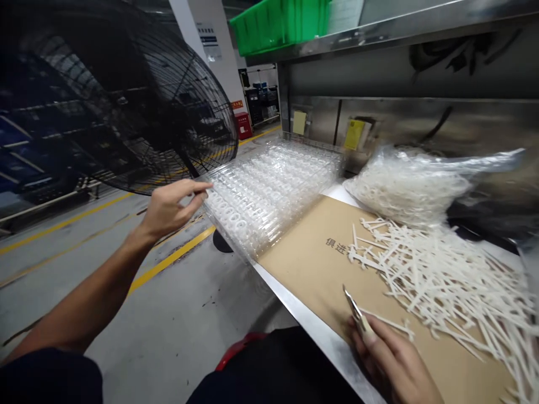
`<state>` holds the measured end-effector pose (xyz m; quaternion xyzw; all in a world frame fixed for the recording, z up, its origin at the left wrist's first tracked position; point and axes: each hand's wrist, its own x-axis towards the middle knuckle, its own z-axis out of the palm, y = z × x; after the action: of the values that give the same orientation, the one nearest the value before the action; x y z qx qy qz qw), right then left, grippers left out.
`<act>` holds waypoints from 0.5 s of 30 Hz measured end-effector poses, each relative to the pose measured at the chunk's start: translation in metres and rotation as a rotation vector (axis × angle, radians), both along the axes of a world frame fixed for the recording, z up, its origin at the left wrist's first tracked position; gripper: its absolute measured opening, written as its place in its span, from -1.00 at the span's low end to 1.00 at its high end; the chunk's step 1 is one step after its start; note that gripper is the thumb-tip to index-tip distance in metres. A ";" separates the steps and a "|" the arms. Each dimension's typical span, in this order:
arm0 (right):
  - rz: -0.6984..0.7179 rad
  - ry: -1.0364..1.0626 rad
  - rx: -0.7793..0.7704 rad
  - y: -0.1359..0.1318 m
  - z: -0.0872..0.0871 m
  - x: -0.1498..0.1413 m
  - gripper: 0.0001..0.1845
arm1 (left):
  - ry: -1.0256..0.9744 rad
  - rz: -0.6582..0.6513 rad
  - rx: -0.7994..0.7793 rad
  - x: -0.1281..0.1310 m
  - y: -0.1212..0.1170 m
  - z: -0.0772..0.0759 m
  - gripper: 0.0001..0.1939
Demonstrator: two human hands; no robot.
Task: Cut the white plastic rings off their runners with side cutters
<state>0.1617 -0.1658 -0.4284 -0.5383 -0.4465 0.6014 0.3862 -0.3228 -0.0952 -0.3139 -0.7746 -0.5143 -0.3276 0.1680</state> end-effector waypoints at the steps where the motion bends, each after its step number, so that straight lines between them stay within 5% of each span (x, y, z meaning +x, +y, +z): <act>1: 0.022 -0.003 0.047 0.001 0.004 0.000 -0.51 | -0.006 -0.048 0.004 0.022 -0.011 -0.005 -0.70; 5: 0.001 -0.046 0.350 0.012 0.000 0.016 -0.50 | -0.038 -0.387 -0.080 0.115 -0.050 -0.036 -0.55; 7: -0.075 -0.317 0.613 0.020 -0.009 0.034 -0.53 | -0.047 -0.547 -0.157 0.157 -0.055 -0.055 -0.57; 10: -0.157 -0.628 0.787 0.032 -0.020 0.059 -0.57 | -0.038 -0.709 -0.225 0.217 -0.046 -0.078 -0.70; 15: -0.281 -0.760 0.818 0.054 -0.025 0.074 -0.56 | 0.116 -0.780 -0.350 0.293 -0.013 -0.101 -0.68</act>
<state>0.2353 -0.1120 -0.4537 -0.5775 -0.6746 0.0869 0.4515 -0.0294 -0.1083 -0.4146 -0.9449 -0.2205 -0.2305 -0.0737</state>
